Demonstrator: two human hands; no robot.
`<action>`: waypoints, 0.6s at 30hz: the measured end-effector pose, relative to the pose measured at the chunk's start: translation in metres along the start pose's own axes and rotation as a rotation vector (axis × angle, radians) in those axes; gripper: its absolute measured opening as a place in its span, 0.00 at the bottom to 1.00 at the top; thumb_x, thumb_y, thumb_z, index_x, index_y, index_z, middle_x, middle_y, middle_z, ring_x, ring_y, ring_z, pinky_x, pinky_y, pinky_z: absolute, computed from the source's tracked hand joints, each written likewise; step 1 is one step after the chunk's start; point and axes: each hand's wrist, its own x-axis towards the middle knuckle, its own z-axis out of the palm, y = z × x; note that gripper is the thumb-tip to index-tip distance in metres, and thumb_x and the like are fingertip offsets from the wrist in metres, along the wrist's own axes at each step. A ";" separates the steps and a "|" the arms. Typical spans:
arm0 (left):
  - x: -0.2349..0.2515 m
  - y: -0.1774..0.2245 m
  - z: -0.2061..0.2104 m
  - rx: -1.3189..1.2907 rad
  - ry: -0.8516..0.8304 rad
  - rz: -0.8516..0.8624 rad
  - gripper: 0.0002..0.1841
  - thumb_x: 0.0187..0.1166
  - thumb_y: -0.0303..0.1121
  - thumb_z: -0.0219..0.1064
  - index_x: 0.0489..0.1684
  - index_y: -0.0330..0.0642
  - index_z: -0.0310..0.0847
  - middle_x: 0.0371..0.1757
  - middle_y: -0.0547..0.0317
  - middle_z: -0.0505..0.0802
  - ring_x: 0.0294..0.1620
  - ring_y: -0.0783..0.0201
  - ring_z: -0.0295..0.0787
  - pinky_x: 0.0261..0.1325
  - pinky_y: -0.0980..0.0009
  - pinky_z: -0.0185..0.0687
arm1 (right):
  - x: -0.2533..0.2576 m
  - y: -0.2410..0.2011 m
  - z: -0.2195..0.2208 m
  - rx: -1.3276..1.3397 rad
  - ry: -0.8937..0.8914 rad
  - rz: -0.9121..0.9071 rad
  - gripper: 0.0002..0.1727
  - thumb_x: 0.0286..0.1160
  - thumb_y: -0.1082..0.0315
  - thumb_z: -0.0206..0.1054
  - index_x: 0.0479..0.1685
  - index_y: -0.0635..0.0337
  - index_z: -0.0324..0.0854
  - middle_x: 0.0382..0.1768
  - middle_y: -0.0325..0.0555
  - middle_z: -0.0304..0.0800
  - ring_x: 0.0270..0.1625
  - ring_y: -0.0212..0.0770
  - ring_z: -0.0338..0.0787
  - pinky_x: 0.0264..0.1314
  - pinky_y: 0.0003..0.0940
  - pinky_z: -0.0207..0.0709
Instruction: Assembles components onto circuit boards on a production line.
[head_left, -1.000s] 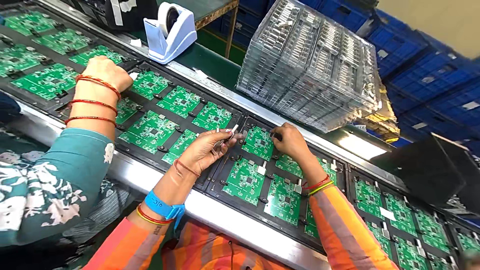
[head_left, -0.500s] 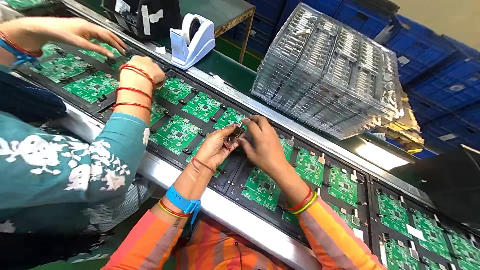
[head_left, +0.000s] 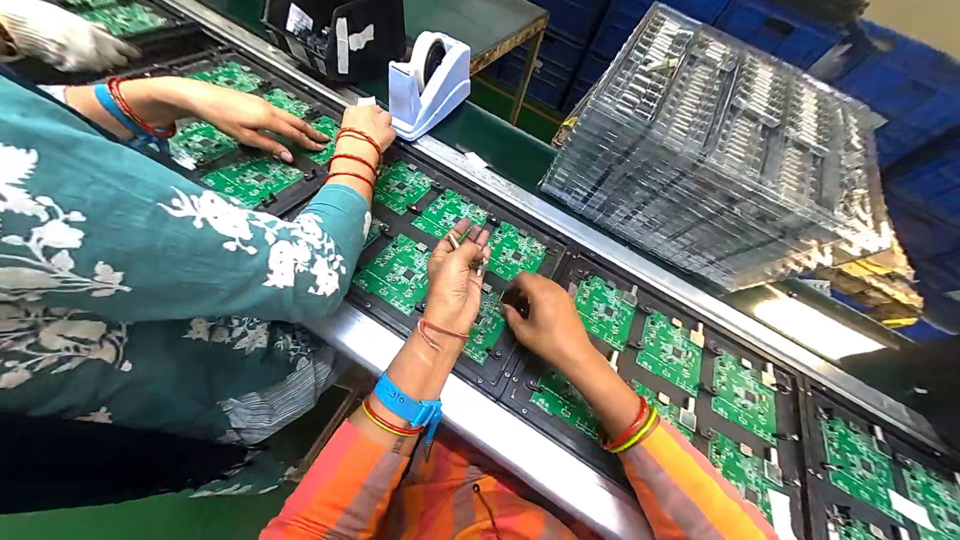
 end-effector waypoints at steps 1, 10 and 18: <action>-0.001 0.001 0.000 0.006 -0.003 -0.008 0.28 0.85 0.16 0.51 0.86 0.37 0.56 0.80 0.49 0.75 0.75 0.65 0.78 0.76 0.73 0.72 | -0.003 0.001 0.003 -0.033 -0.005 -0.021 0.11 0.69 0.71 0.74 0.47 0.68 0.87 0.41 0.59 0.91 0.50 0.60 0.92 0.57 0.58 0.82; -0.005 0.000 0.001 0.046 -0.039 -0.052 0.19 0.86 0.23 0.61 0.73 0.35 0.67 0.64 0.54 0.86 0.58 0.73 0.87 0.64 0.79 0.79 | -0.016 0.001 -0.001 -0.109 -0.009 -0.040 0.07 0.73 0.70 0.72 0.40 0.64 0.92 0.57 0.65 0.88 0.61 0.66 0.87 0.62 0.63 0.79; -0.012 0.005 0.001 0.175 -0.215 -0.210 0.06 0.87 0.28 0.61 0.54 0.41 0.80 0.35 0.68 0.86 0.30 0.81 0.81 0.41 0.86 0.81 | 0.005 0.003 -0.023 0.552 0.248 -0.026 0.24 0.81 0.60 0.66 0.71 0.66 0.80 0.64 0.55 0.86 0.63 0.41 0.88 0.64 0.37 0.83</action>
